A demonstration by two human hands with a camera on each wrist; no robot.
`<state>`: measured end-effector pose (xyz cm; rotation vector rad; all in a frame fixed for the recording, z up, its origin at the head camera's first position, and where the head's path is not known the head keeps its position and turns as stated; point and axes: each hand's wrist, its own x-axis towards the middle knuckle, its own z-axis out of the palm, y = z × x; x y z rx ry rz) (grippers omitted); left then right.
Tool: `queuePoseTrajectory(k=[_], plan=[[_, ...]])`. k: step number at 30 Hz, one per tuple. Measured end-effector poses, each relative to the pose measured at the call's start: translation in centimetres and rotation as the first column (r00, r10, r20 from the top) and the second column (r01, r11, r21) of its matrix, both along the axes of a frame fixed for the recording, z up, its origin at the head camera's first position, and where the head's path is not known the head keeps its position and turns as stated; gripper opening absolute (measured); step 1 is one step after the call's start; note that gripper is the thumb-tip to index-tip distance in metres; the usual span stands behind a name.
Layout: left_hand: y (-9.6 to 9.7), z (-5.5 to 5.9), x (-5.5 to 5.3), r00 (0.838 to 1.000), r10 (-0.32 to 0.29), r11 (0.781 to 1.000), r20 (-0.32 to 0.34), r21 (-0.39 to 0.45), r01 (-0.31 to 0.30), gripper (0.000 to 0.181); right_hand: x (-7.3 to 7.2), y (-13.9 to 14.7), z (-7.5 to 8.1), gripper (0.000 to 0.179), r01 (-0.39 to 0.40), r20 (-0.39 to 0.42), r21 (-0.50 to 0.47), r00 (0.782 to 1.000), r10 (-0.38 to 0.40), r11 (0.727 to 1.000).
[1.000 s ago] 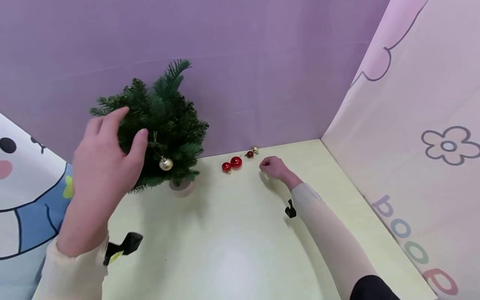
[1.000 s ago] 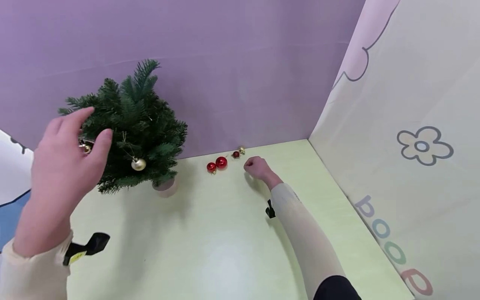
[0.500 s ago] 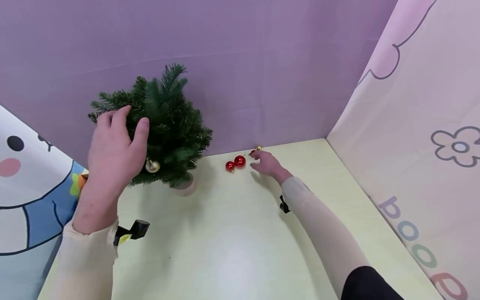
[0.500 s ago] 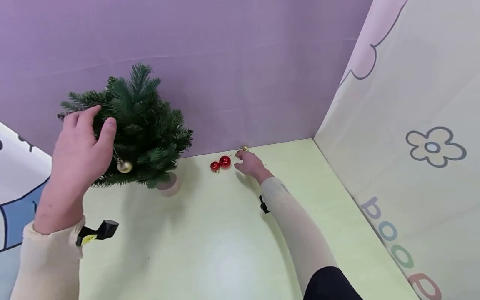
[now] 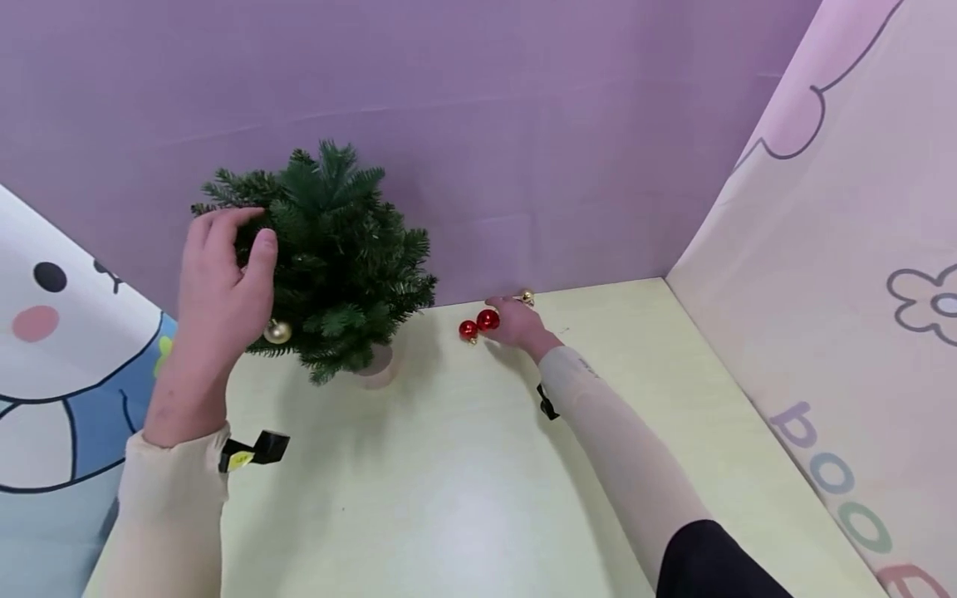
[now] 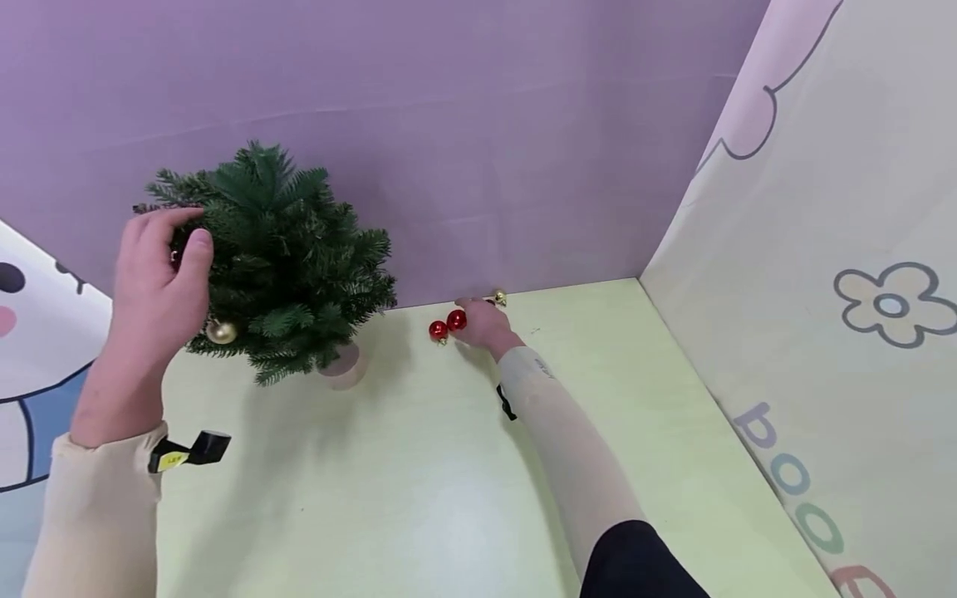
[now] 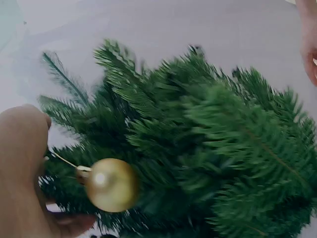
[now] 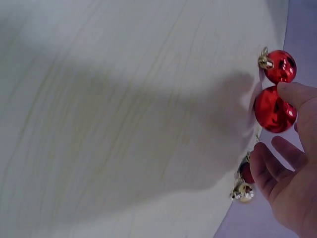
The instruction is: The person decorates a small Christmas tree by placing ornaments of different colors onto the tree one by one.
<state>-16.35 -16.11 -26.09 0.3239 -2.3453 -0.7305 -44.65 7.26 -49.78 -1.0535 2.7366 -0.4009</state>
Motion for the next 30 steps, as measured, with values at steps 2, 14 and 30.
queuePoseTrajectory(k=[2, 14, 30], plan=[[-0.3, -0.5, -0.3, 0.999, -0.017, 1.0, -0.051, 0.012, 0.017, 0.04, -0.1, -0.2, -0.4, 0.064, 0.007, -0.018, 0.018, 1.0, -0.007, 1.0], [-0.4, -1.4, -0.4, 0.992, -0.057, 0.996, -0.112, 0.061, 0.064, 0.037, -0.9, -0.3, -0.6, 0.051, 0.038, -0.05, 0.056, 0.998, -0.035, 0.998], [0.6, -1.4, -0.2, 0.994, 0.0, 0.996, -0.106, 0.087, 0.01, 0.036, -0.9, 1.4, 1.2, 0.053, -0.091, 0.077, -0.136, 0.992, 0.102, 0.987]])
